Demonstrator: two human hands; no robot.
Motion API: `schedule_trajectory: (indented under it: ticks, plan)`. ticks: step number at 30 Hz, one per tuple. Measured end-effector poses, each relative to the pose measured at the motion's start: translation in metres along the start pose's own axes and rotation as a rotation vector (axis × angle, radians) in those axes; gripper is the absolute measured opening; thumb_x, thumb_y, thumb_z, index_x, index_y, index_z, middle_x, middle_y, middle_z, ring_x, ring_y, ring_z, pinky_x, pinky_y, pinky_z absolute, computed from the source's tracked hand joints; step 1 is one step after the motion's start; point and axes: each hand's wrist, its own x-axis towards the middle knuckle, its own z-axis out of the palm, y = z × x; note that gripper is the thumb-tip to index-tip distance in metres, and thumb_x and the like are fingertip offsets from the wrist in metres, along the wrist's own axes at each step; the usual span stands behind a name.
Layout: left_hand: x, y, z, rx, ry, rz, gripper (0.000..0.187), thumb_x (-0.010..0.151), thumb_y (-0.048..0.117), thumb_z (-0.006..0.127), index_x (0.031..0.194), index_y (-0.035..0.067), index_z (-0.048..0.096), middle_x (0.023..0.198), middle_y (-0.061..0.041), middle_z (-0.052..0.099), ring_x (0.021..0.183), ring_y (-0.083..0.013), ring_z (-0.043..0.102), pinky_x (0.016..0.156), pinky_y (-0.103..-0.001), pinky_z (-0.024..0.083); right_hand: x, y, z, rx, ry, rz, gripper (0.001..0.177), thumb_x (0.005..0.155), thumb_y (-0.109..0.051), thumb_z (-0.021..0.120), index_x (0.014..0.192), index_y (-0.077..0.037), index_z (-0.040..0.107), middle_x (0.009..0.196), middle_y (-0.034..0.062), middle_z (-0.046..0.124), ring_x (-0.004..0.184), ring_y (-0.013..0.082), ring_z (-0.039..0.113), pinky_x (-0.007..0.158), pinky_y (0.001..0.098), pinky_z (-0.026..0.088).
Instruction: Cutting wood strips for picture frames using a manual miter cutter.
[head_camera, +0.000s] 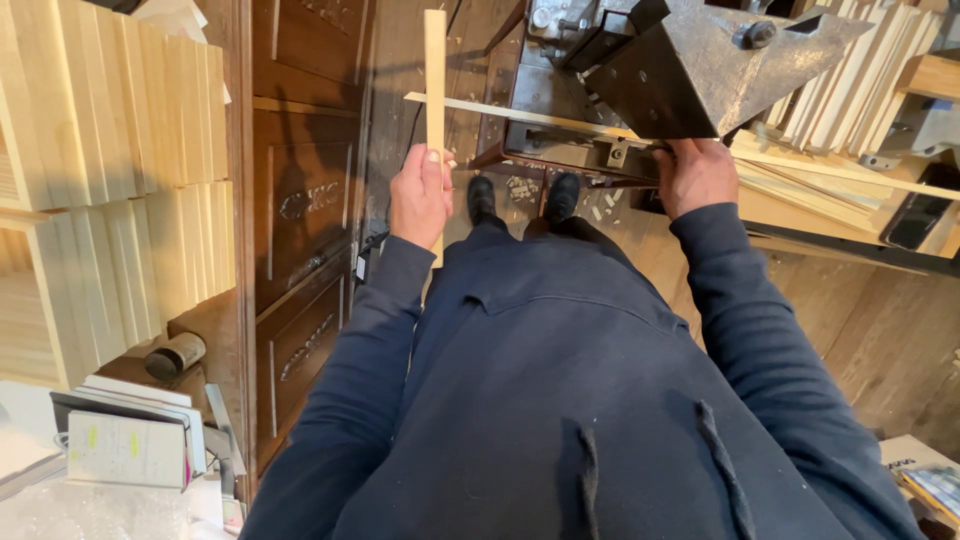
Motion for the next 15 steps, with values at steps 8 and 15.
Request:
schedule_trajectory:
  ticks: [8,15]
  plan:
    - [0.034,0.033,-0.034,0.719,-0.039,0.612,0.012,0.102,0.006,0.062,0.111,0.000,0.066,0.102,-0.015,0.058,0.097,-0.0341,0.059,0.083,-0.044,0.051,-0.002,0.003,0.003,-0.028,-0.010,0.031,0.028,0.097,-0.013,0.074,0.123,-0.004,0.071,0.107,0.0236,0.068,0.098,0.0460,0.063,0.085,0.0539,0.051]
    - [0.086,0.027,-0.007,1.100,-0.280,0.792,0.016,0.096,0.005,0.061,0.109,0.001,0.069,0.106,-0.011,0.058,0.106,-0.0289,0.058,0.087,-0.039,0.055,0.001,-0.003,-0.003,-0.028,0.022,-0.030,0.031,0.097,-0.014,0.072,0.124,0.000,0.069,0.116,0.0251,0.068,0.101,0.0467,0.063,0.087,0.0533,0.052]
